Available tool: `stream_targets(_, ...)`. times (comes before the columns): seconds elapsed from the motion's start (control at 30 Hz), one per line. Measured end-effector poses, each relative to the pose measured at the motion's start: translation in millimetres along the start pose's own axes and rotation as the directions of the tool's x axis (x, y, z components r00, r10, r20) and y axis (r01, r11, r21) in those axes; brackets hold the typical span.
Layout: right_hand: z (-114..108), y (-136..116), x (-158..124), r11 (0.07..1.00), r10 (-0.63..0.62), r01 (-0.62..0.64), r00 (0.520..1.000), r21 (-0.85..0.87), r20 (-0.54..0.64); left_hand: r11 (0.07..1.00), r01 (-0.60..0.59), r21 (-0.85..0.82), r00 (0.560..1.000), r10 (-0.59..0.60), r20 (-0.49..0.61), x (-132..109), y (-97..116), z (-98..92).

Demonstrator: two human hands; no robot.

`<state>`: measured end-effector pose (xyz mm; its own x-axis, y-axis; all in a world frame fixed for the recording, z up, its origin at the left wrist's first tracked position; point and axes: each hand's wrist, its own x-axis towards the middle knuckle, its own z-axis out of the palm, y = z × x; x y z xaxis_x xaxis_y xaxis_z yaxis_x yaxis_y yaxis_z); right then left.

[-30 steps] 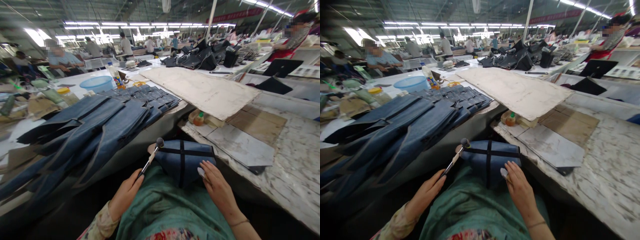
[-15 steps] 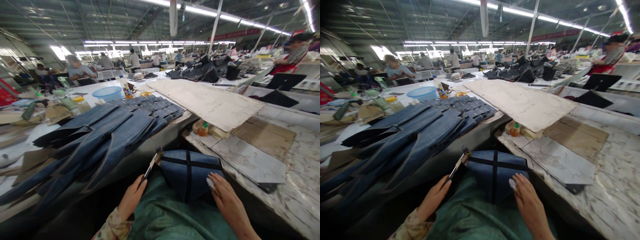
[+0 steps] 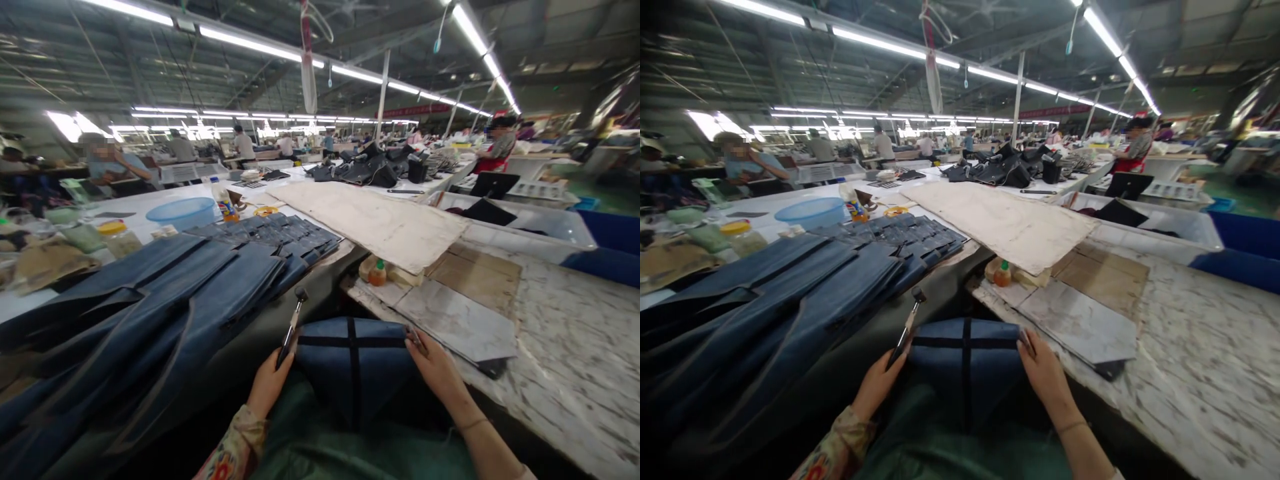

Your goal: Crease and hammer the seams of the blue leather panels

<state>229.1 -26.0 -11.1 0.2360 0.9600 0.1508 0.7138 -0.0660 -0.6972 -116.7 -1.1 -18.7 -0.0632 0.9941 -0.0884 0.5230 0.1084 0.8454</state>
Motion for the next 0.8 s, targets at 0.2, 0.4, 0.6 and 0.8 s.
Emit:
stream_targets(0.2,-8,3,8,0.992,0.034,-0.029,0.999,-0.119,0.037,0.999,-0.018,0.045,0.999,0.016,0.039,-4,3,-2.3)
stream_targets(0.4,-11,-12,2,0.977,-0.010,0.020,0.999,-0.212,0.048,0.940,-0.178,0.292,0.983,0.156,0.097,7,18,-35.3)
stream_targets(0.6,0,-17,-7,0.972,-0.118,0.123,0.992,-0.201,0.036,0.701,-0.462,0.544,0.880,0.282,0.383,64,86,-12.9)
stream_targets(0.8,7,3,-16,0.959,-0.162,0.144,0.985,-0.242,-0.054,0.616,-0.572,0.541,0.802,0.282,0.527,116,136,94.8)
